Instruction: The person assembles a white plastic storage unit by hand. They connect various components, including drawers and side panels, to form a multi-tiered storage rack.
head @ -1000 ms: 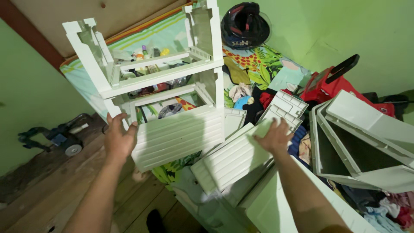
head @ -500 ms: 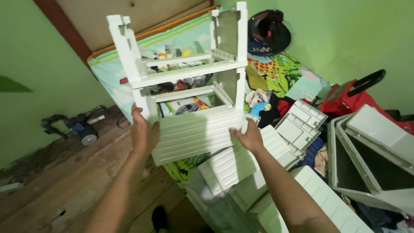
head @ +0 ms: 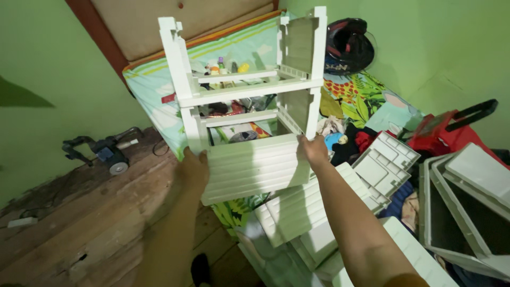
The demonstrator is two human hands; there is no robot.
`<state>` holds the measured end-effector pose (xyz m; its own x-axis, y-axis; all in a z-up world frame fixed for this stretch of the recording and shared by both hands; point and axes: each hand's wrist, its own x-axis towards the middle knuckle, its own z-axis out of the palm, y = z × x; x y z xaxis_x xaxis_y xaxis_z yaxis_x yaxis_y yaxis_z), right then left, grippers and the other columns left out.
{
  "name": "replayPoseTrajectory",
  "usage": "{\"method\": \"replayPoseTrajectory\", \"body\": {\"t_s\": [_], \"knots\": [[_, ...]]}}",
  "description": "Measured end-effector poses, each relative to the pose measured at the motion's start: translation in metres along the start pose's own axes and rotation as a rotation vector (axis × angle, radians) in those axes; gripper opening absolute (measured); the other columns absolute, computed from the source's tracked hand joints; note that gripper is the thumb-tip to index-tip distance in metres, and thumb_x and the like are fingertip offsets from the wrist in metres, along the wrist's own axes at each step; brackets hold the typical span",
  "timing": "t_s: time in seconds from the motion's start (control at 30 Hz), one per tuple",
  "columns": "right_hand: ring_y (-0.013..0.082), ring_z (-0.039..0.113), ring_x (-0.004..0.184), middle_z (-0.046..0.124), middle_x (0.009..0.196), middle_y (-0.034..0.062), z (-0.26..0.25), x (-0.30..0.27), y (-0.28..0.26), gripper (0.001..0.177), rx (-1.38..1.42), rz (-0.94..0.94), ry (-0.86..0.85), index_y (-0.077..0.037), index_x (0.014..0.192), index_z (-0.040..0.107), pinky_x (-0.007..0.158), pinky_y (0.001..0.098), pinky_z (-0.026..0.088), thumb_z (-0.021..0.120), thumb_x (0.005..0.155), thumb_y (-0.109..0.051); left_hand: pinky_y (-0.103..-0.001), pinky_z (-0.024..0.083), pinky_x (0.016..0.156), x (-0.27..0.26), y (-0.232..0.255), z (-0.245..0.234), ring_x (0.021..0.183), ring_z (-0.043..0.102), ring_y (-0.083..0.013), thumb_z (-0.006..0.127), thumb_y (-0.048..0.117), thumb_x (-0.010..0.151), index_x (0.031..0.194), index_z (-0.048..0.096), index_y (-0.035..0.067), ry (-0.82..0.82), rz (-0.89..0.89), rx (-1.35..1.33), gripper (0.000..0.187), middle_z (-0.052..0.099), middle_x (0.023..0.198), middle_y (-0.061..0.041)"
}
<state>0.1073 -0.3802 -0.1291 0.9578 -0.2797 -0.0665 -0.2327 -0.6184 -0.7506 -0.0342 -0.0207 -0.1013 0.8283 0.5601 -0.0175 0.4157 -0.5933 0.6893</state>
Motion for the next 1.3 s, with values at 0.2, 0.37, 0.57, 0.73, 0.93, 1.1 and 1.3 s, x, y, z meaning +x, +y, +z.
{"method": "replayPoseTrajectory", "body": {"t_s": [0.2, 0.37, 0.57, 0.73, 0.93, 1.1, 1.3], "knots": [[0.0461, 0.070, 0.091, 0.071, 0.091, 0.0298, 0.007, 0.000, 0.013, 0.057, -0.120, -0.183, 0.068, 0.012, 0.104, 0.060, 0.085, 0.0514, 0.054, 0.068, 0.091, -0.044, -0.054, 0.054, 0.081, -0.008, -0.007, 0.006, 0.090, 0.069, -0.0480, 0.061, 0.032, 0.098, 0.121, 0.054, -0.010, 0.095, 0.121, -0.017, 0.048, 0.071, 0.093, -0.032], [0.0497, 0.069, 0.090, 0.071, 0.092, 0.0318, 0.005, -0.016, 0.002, 0.048, -0.348, -0.245, 0.158, 0.007, 0.100, 0.060, 0.085, 0.0559, 0.053, 0.058, 0.099, -0.041, -0.056, 0.054, 0.075, -0.002, -0.005, 0.007, 0.084, 0.069, -0.0486, 0.060, 0.036, 0.100, 0.116, 0.054, -0.008, 0.123, 0.117, 0.013, 0.047, 0.070, 0.089, -0.030], [0.0477, 0.067, 0.094, 0.071, 0.094, 0.0284, -0.004, -0.023, -0.010, 0.059, -0.206, -0.072, 0.142, 0.004, 0.111, 0.061, 0.087, 0.0551, 0.051, 0.063, 0.091, -0.051, -0.058, 0.053, 0.076, 0.006, -0.003, 0.002, 0.086, 0.068, -0.0512, 0.058, 0.036, 0.101, 0.122, 0.051, -0.007, 0.085, 0.122, 0.010, 0.049, 0.070, 0.092, -0.032], [0.0440, 0.057, 0.117, 0.060, 0.122, 0.0308, 0.006, -0.055, -0.018, 0.084, -0.063, -0.189, 0.272, 0.010, 0.125, 0.054, 0.101, 0.0504, 0.047, 0.078, 0.080, -0.057, -0.059, 0.051, 0.084, 0.013, -0.002, -0.001, 0.095, 0.066, -0.0537, 0.056, 0.037, 0.102, 0.126, 0.050, -0.007, 0.027, 0.081, -0.030, 0.051, 0.069, 0.103, -0.034], [0.0483, 0.028, 0.139, 0.041, 0.144, 0.0240, 0.002, -0.130, -0.078, 0.114, -0.438, -0.835, -0.063, 0.004, 0.143, 0.041, 0.102, 0.0620, 0.032, 0.093, 0.058, -0.050, -0.059, 0.050, 0.085, 0.024, 0.007, -0.003, 0.098, 0.066, -0.0531, 0.055, 0.038, 0.101, 0.131, 0.048, -0.005, -0.015, 0.022, -0.017, 0.054, 0.069, 0.104, -0.034], [0.0400, 0.033, 0.140, 0.044, 0.143, 0.0176, 0.003, -0.133, -0.088, 0.109, -0.523, -0.796, -0.026, -0.004, 0.141, 0.046, 0.104, 0.0585, 0.033, 0.094, 0.055, -0.051, -0.058, 0.050, 0.091, 0.026, 0.013, -0.017, 0.104, 0.066, -0.0521, 0.057, 0.041, 0.101, 0.127, 0.050, -0.004, -0.073, 0.008, 0.030, 0.052, 0.070, 0.107, -0.034], [0.0358, 0.046, 0.126, 0.053, 0.131, 0.0157, 0.007, -0.120, -0.075, 0.103, -0.573, -0.963, 0.028, -0.001, 0.128, 0.057, 0.101, 0.0505, 0.038, 0.090, 0.049, -0.058, -0.057, 0.050, 0.092, 0.019, 0.022, -0.032, 0.106, 0.066, -0.0491, 0.057, 0.035, 0.101, 0.118, 0.055, -0.002, -0.159, -0.049, 0.086, 0.041, 0.070, 0.107, -0.030]]}}
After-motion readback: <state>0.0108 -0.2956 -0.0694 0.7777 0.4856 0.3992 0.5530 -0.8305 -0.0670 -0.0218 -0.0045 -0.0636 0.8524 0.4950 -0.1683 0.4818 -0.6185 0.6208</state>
